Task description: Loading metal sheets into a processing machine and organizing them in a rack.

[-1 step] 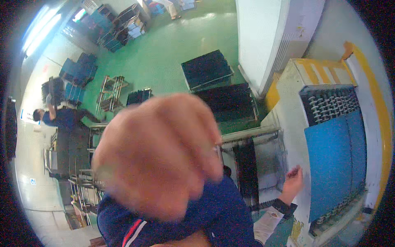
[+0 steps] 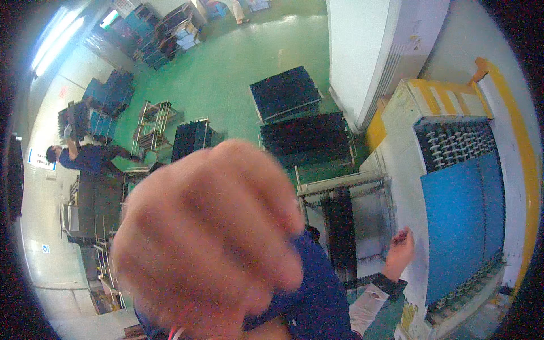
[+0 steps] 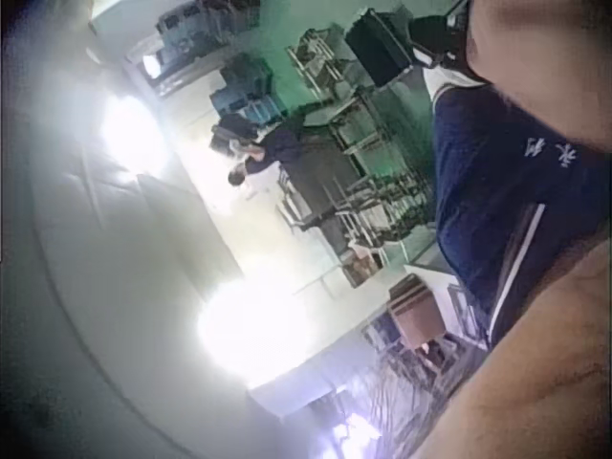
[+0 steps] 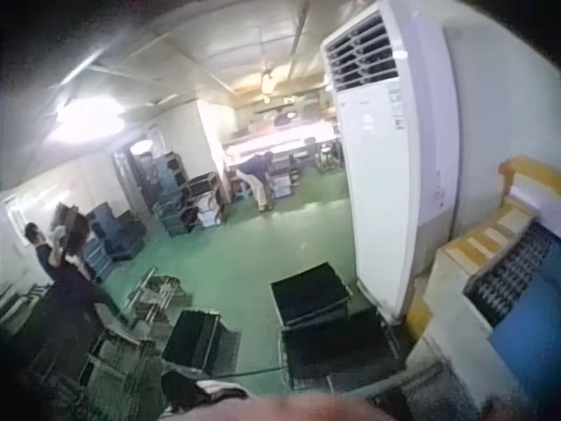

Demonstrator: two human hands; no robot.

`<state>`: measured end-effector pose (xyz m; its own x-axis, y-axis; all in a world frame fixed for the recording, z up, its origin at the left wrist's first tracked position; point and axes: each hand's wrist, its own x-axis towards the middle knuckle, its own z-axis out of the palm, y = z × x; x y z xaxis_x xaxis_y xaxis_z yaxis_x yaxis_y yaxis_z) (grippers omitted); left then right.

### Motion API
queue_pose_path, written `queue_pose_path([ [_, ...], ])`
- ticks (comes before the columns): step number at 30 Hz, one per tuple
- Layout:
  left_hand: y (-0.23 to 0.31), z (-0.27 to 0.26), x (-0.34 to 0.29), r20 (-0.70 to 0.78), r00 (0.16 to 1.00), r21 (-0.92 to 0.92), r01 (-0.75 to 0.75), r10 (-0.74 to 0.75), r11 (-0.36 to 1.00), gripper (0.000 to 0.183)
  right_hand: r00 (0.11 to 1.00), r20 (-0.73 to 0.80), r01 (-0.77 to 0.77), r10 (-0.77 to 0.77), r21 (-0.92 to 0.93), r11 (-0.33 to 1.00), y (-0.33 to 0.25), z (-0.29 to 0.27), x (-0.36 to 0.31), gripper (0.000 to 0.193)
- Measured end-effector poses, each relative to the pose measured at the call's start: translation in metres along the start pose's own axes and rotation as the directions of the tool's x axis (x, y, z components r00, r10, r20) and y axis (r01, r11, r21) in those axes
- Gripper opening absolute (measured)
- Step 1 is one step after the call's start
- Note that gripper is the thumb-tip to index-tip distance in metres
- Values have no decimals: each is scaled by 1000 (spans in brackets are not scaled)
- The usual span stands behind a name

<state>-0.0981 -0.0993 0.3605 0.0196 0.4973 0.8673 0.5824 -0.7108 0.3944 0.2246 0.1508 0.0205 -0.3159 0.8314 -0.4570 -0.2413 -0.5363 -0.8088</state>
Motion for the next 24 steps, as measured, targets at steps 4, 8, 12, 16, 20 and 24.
queue_pose_path([
  [4, -8, 9, -5, -39, 989, -118, -147, 143, 982, 7, 995, -91, -50, 34, -172, 984, 43, -5, -29, 24],
  [8, -2, 19, -10, -80, 979, -172, -201, 190, 964, 10, 983, -177, -87, 42, -255, 963, 78, -10, -55, 22],
  [12, 1, 22, -15, -135, 969, -192, -231, 207, 954, 13, 981, -182, -122, 60, -352, 928, 84, -8, -76, 21],
  [16, 13, 23, -15, -160, 958, -186, -264, 236, 946, 16, 984, -179, -98, 20, -439, 893, 103, -17, -69, 18],
  [20, 8, 24, -12, -179, 945, -245, -314, 275, 917, 19, 961, -114, 121, -250, -641, 758, 128, -27, -66, 20],
  [24, 8, 22, -4, -208, 911, -278, -403, 355, 872, 22, 913, 59, 289, -403, -790, 540, 146, -37, -61, 19],
])
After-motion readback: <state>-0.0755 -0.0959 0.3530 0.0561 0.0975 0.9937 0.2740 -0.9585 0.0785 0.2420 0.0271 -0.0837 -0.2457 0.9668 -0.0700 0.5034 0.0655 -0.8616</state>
